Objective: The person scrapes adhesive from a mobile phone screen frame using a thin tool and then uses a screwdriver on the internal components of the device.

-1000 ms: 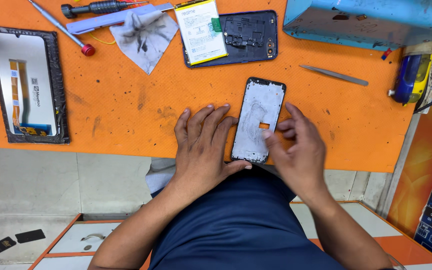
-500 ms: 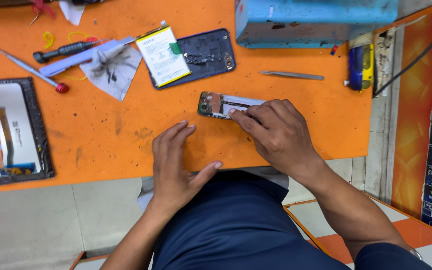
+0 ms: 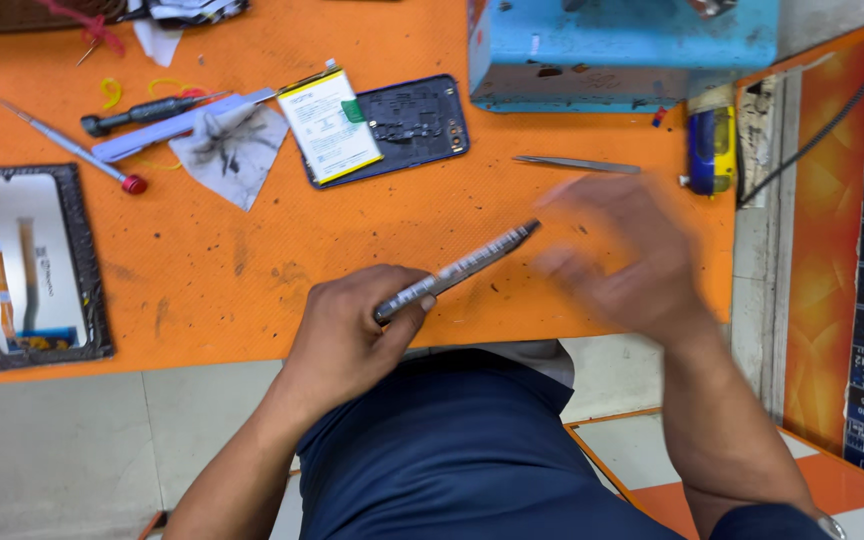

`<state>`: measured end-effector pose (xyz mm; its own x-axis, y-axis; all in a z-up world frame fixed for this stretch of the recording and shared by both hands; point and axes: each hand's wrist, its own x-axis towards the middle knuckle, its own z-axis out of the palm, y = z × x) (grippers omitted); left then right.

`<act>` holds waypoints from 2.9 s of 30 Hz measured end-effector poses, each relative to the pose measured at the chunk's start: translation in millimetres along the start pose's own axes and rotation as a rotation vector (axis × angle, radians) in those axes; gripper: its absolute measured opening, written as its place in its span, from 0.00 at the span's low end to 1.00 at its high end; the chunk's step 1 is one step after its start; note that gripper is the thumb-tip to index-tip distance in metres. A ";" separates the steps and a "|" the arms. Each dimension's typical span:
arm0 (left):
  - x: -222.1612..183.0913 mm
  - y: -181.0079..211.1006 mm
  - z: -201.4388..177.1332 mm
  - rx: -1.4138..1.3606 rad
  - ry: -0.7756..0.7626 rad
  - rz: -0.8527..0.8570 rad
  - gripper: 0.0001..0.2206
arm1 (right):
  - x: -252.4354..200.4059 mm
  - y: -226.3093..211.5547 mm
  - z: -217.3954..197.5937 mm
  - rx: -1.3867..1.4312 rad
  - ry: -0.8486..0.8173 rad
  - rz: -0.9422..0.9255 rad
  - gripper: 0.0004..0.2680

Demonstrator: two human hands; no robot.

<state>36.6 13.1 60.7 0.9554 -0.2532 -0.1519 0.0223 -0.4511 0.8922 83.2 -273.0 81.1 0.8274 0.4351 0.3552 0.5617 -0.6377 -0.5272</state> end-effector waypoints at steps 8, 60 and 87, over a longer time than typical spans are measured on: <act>-5.0 -41.4 -0.8 -0.146 0.198 -0.050 0.09 | -34.0 147.0 -23.0 -0.749 0.130 0.321 0.16; 28.2 -94.5 -19.0 -0.482 0.408 0.240 0.19 | -35.3 -17.4 29.1 -0.151 -0.388 0.113 0.20; 30.5 -102.8 -15.2 -0.550 0.381 0.183 0.20 | -44.0 6.7 30.3 -0.186 -0.516 0.072 0.25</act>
<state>68.0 64.8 -29.2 0.9925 0.0801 0.0923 -0.0998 0.0951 0.9905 50.4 -277.2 38.5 0.7812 0.6114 -0.1260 0.5333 -0.7586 -0.3742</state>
